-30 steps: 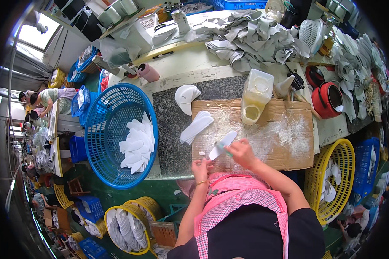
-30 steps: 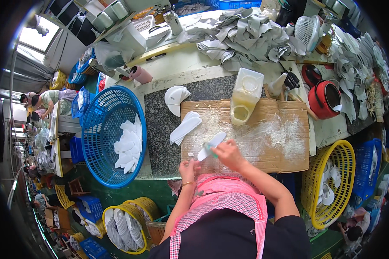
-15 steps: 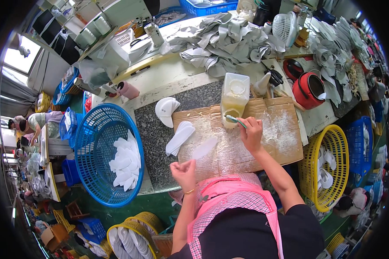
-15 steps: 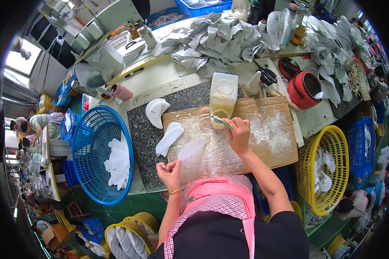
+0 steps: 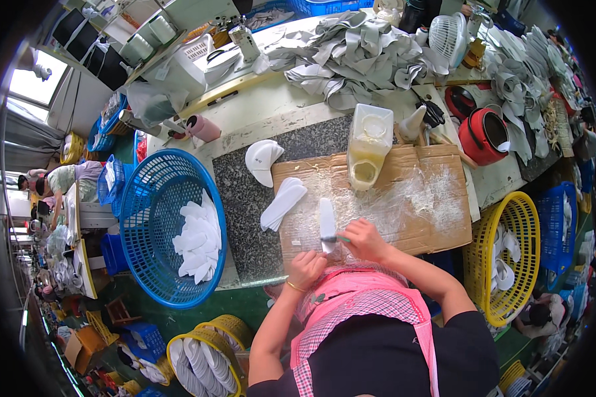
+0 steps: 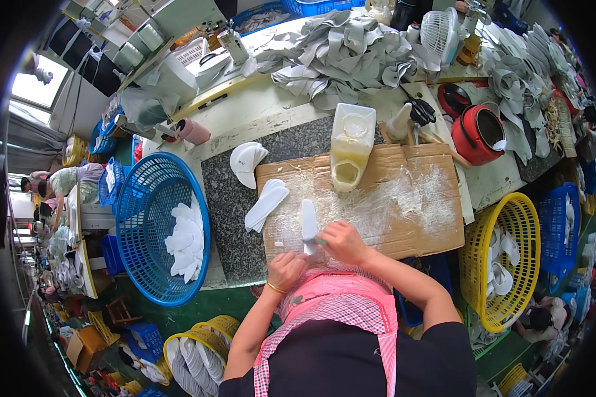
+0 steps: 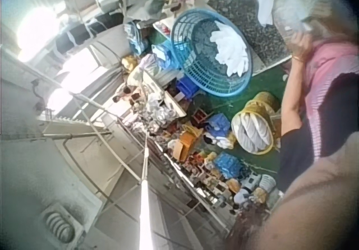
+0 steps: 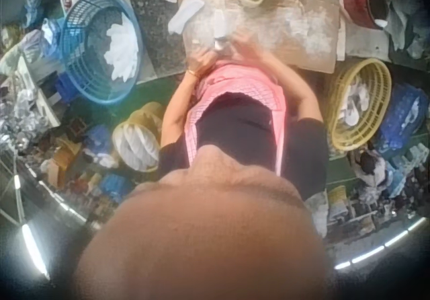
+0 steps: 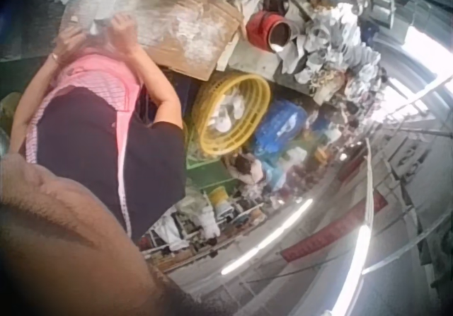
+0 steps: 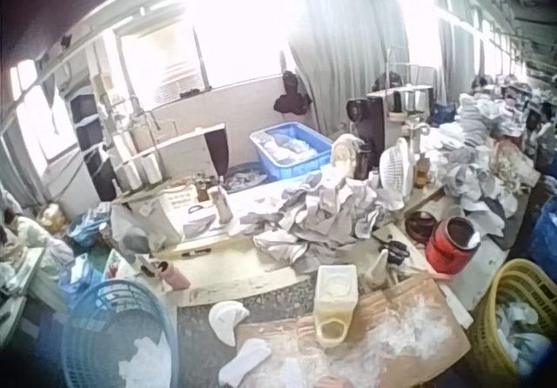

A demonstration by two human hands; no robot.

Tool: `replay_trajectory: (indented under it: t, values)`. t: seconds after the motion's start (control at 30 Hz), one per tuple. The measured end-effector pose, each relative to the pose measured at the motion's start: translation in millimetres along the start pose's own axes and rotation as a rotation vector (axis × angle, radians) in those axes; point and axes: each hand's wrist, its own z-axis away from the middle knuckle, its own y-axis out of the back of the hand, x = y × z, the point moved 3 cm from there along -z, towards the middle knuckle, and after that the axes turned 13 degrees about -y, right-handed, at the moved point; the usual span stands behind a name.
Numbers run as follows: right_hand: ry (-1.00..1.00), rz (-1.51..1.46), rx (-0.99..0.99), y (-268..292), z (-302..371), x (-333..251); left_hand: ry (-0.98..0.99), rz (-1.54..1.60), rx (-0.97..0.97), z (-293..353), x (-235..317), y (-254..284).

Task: The person takes shoe components from a basket, places them on the board, and applies glue onto each piece using a small applicator dipped into a glue container.

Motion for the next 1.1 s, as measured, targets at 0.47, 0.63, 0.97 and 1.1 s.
replay_trajectory:
  t: [0.47,0.63,0.97,1.1]
  values:
    - [0.081,0.404,0.208,-7,-50,22,0.170,0.018,0.121,6,-5,4]
    - [-0.059,0.268,0.374,23,-72,21,0.507,-0.119,0.553,1,-15,86]
    - [-0.246,0.364,0.514,80,-51,48,0.879,-0.810,0.452,92,-77,169]
    - [-0.385,0.200,0.602,84,-39,50,0.969,-0.306,0.424,51,-81,92]
